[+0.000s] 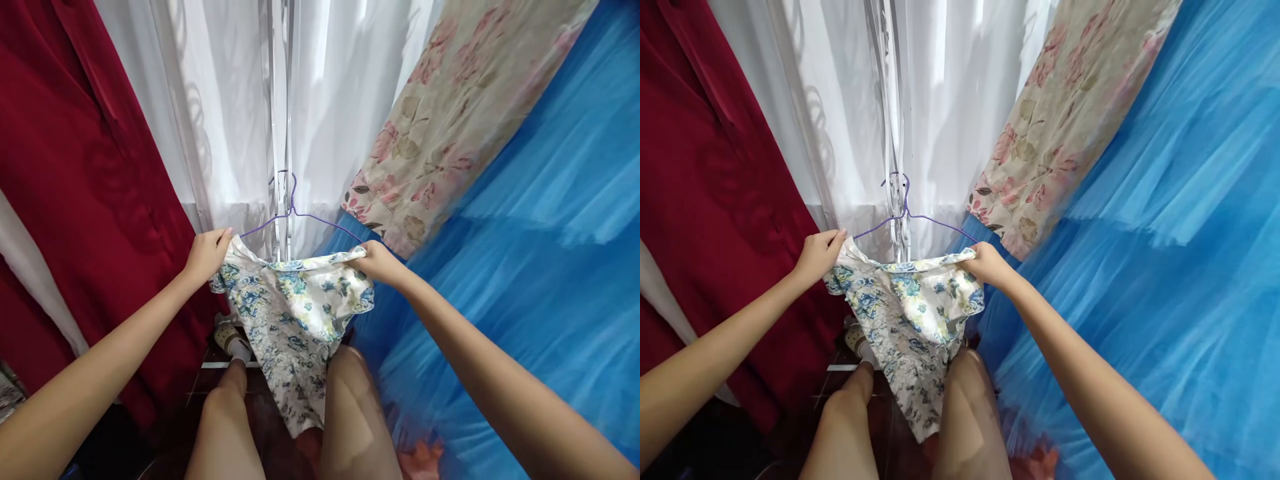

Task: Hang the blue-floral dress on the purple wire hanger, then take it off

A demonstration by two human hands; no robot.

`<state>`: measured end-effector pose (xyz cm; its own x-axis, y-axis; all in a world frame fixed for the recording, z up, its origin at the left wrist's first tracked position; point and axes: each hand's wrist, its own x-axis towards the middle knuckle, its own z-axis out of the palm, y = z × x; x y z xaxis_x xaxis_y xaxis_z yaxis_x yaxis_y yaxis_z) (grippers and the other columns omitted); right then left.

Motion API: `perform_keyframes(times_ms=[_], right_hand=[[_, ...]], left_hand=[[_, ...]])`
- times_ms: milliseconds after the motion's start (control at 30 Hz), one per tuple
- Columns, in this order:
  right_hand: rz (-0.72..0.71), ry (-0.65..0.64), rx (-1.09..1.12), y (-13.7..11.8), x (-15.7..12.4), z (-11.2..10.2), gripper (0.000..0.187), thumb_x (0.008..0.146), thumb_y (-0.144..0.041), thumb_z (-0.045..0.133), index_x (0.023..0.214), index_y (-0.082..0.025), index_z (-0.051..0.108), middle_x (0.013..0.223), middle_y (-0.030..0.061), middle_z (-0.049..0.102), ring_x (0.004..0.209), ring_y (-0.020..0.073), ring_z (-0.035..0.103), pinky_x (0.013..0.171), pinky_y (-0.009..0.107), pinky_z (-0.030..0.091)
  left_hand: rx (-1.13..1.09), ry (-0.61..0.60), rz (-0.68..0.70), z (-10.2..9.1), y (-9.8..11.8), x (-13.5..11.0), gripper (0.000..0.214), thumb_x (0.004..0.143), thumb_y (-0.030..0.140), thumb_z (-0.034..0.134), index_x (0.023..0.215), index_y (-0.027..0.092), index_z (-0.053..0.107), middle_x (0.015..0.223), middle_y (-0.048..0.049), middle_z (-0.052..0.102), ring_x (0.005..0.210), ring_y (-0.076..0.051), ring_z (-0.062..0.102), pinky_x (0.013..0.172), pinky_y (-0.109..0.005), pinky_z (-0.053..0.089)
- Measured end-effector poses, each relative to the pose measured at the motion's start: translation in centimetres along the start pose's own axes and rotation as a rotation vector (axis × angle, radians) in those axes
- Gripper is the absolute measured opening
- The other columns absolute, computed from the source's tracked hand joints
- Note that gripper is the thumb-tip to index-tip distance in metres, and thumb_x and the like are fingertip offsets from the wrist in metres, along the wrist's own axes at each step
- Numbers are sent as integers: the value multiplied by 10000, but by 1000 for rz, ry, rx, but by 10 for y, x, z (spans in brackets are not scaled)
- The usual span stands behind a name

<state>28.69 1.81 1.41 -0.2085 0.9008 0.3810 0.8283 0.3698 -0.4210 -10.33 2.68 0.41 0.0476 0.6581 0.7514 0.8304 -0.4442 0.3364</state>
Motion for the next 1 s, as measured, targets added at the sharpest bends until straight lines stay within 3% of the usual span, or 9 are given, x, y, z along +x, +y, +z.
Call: perform_keyframes(times_ms=[100, 167, 233, 333, 500, 667, 800, 867, 1000], right_hand=[[62, 287, 83, 18, -6, 8, 504, 743, -440, 701, 1138, -127, 683, 715, 50, 700, 611, 209, 604, 591, 295, 450], [55, 345, 79, 29, -3, 15, 692, 730, -421, 707, 1331, -103, 580, 905, 110, 744, 754, 255, 659, 706, 340, 500], [16, 245, 98, 36, 3, 22, 569, 758, -405, 669, 1244, -110, 647, 960, 127, 754, 831, 270, 678, 757, 344, 509], [4, 171, 117, 37, 7, 30, 391, 781, -379, 633, 1071, -129, 710, 785, 78, 745, 710, 237, 665, 659, 307, 492], [65, 275, 127, 36, 4, 28, 679, 755, -346, 667, 1368, -88, 525, 848, 84, 736, 721, 230, 651, 648, 312, 481], [45, 113, 145, 39, -1, 24, 330, 742, -386, 691, 955, -135, 708, 690, 37, 696, 640, 206, 623, 598, 287, 467], [100, 195, 151, 42, 0, 20, 740, 693, -390, 759, 1343, -120, 530, 872, 75, 724, 755, 234, 650, 691, 326, 500], [68, 157, 174, 41, 6, 18, 781, 686, -403, 767, 1369, -114, 522, 967, 103, 723, 838, 248, 659, 748, 339, 503], [6, 58, 215, 35, 11, 10, 336, 746, -409, 705, 923, -125, 721, 735, 48, 698, 719, 220, 630, 647, 292, 463]], left_hand=[[-20, -16, 14, 8, -3, -4, 423, 979, 395, 415, 613, 187, 384, 543, 22, 366, 531, -116, 362, 567, -292, 224], [-26, -27, 24, 11, -2, -5, 411, 983, 398, 412, 632, 185, 420, 552, 22, 384, 538, -117, 380, 572, -290, 234], [-22, -24, 27, 11, -1, -6, 405, 984, 403, 414, 642, 186, 434, 555, 22, 385, 540, -118, 384, 576, -291, 236], [15, -12, 36, 5, -1, -5, 408, 985, 415, 412, 644, 191, 419, 551, 24, 378, 531, -120, 379, 575, -294, 234], [49, -35, 47, -2, 0, -3, 413, 987, 423, 404, 640, 199, 411, 546, 19, 402, 522, -130, 379, 571, -293, 239], [58, -35, 47, -1, -1, -3, 419, 981, 414, 413, 622, 199, 385, 538, 20, 387, 515, -125, 357, 570, -289, 245], [38, -75, 51, 1, -2, -2, 404, 980, 412, 417, 639, 196, 433, 550, 11, 432, 529, -132, 410, 575, -286, 258], [61, -84, 54, 0, -2, -1, 408, 988, 414, 405, 644, 198, 441, 556, 3, 453, 534, -140, 429, 579, -290, 262], [252, -72, 37, -9, -7, 0, 399, 1006, 438, 377, 702, 208, 492, 595, -21, 510, 575, -182, 482, 588, -308, 263]])
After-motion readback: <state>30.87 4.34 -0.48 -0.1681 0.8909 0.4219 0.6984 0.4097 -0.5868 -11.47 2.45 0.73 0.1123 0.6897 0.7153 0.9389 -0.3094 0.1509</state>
